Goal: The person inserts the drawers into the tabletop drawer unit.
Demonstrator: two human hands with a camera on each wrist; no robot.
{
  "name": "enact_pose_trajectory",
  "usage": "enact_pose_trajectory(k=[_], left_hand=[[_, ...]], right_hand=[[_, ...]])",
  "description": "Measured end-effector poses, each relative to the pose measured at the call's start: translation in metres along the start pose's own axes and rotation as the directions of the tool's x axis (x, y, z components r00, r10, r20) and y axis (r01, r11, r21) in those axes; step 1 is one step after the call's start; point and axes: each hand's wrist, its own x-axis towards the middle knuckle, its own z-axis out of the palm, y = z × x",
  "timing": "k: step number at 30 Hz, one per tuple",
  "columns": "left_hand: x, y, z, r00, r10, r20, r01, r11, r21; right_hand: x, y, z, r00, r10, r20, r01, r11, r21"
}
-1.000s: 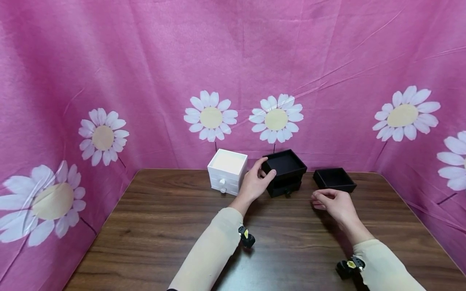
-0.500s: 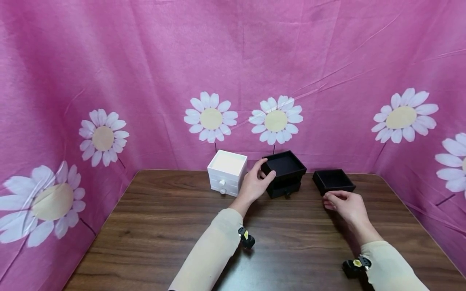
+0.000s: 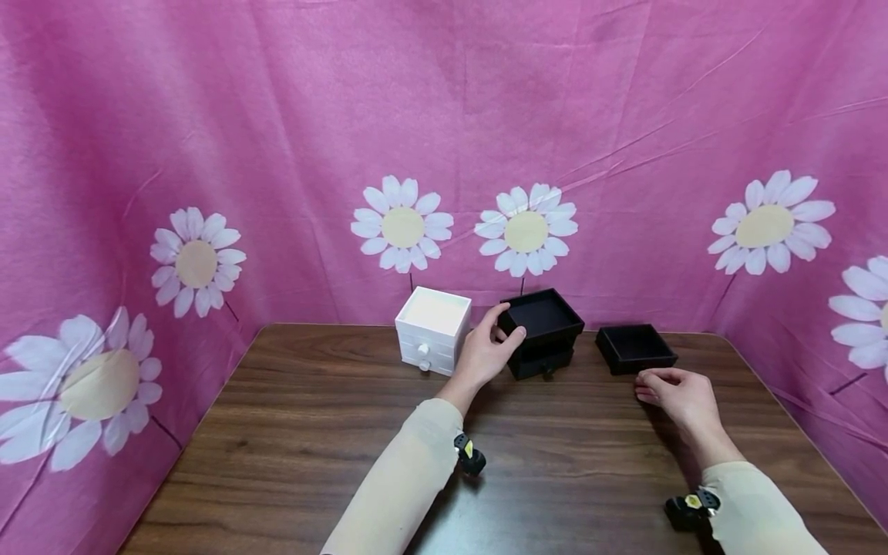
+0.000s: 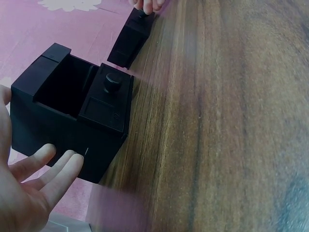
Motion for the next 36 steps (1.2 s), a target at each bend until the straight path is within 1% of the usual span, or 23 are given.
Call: enact_pose_trajectory(k=[9,15,18,24,26,30,36], left_hand=[[-0.001,0.002,0.000,1.000,0.005,0.005,-0.005,1.000,-0.008],[-0.001,0.000,-0.001,1.000,0.004,0.002,-0.004,1.000,-0.007],[-0.001,-0.001,-0.001,1.000,-0.002,-0.003,0.002,1.000,-0.011],[-0.001,-0.002,-0.001,1.000,-0.008,0.001,0.008,1.000,-0.012],[-0.001,-0.001,-0.001,1.000,-0.010,0.002,0.010,1.000,-0.011],[-0.001,-0.001,-0.001,1.000,-0.008,0.002,0.008,1.000,-0.010],[-0.001,-0.001,0.000,1.000,0.010,0.002,-0.010,1.000,-0.011]], right_hand=[[0.003,0.007,-0.009,1.000,0.004,-0.018,-0.003,1.000,0.012],[0.006,0.010,-0.009,0.999,0.011,-0.037,-0.010,1.000,0.007],[0.009,0.009,-0.008,0.998,0.028,-0.052,-0.028,1.000,-0.005],[0.014,0.008,-0.007,0.991,0.093,-0.100,-0.094,0.996,-0.004],[0.015,0.008,-0.007,0.989,0.104,-0.106,-0.105,0.994,-0.009],[0.017,0.008,-0.007,0.989,0.111,-0.100,-0.113,0.993,-0.018],[0.021,0.007,-0.009,0.989,0.119,-0.091,-0.119,0.993,0.005]])
